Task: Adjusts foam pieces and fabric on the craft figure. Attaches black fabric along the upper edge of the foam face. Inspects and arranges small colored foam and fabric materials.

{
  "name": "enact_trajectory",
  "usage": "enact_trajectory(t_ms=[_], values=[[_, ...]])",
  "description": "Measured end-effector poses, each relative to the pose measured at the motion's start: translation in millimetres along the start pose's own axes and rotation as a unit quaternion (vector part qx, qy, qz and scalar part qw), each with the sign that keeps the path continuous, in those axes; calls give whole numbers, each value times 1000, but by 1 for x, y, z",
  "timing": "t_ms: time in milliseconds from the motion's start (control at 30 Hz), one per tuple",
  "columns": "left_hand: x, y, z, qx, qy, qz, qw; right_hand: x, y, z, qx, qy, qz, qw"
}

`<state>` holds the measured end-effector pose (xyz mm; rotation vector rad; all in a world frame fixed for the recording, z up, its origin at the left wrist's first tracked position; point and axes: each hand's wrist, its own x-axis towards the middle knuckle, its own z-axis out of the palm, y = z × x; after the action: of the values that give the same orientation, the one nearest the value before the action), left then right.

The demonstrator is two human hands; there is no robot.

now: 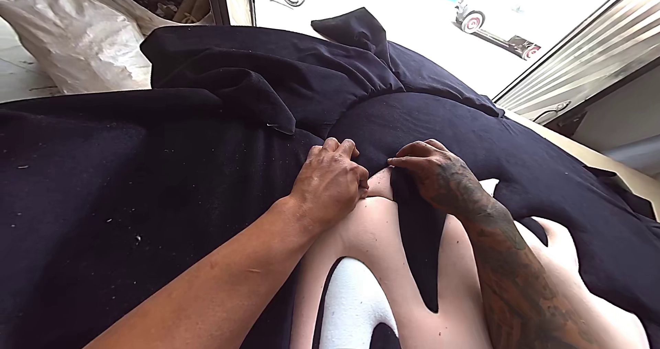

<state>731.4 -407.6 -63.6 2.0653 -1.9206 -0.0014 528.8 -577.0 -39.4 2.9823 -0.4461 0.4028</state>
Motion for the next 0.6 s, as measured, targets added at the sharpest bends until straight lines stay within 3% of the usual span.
enact_trajectory(t_ms=[233,333,500,600], values=[[0,0,-1,1,-5,0,1000,-1,-3,-15,33,-72,-17,997],[0,-1,0,-2,3,5,1000,-2,-6,-19,14,-87,21,996],[0,0,0,-3,-2,2,1000,0,-7,-39,111,-63,186,974],[1,-1,-1,-1,-4,4,1000,7,-18,-44,281,-63,328,900]])
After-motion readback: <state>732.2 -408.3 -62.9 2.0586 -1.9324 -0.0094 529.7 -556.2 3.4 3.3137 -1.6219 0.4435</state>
